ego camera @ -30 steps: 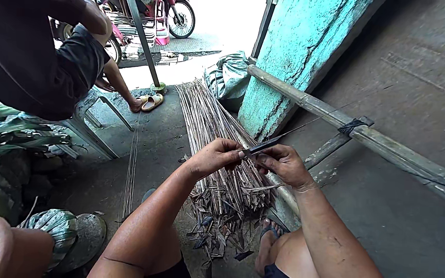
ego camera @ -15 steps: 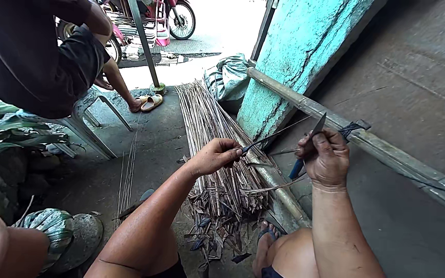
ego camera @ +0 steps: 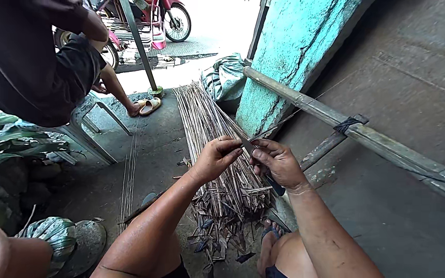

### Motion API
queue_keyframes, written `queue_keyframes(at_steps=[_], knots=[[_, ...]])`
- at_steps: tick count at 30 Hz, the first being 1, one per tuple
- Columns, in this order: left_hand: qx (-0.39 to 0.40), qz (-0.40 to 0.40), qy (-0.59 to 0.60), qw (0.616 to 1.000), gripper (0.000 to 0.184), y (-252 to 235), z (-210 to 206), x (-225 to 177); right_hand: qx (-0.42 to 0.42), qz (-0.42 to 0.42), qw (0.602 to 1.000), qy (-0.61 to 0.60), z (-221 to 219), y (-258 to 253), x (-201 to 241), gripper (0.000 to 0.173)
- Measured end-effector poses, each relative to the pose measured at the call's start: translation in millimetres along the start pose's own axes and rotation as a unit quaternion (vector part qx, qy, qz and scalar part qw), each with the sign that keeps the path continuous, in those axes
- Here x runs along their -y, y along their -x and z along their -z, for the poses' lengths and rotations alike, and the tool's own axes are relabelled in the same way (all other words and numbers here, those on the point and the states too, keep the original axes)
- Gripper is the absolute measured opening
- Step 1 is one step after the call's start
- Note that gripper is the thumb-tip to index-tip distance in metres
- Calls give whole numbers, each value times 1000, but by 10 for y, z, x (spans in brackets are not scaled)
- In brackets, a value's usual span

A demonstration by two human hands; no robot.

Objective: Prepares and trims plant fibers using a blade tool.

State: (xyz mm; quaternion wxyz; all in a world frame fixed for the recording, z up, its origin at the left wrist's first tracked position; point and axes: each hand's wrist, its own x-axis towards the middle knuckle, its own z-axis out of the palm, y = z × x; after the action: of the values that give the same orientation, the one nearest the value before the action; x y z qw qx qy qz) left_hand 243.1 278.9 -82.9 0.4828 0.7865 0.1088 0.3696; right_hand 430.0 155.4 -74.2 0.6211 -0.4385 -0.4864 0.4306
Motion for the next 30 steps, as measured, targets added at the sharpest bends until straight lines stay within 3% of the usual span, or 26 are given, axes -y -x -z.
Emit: queue_keyframes(at_steps=[13, 30], knots=[[86, 55, 96, 990, 22, -16, 123, -134, 40, 98, 993, 54, 169, -1, -23, 27], [76, 74, 66, 992, 25, -19, 53, -130, -67, 179, 982, -11, 331, 6, 165, 27]])
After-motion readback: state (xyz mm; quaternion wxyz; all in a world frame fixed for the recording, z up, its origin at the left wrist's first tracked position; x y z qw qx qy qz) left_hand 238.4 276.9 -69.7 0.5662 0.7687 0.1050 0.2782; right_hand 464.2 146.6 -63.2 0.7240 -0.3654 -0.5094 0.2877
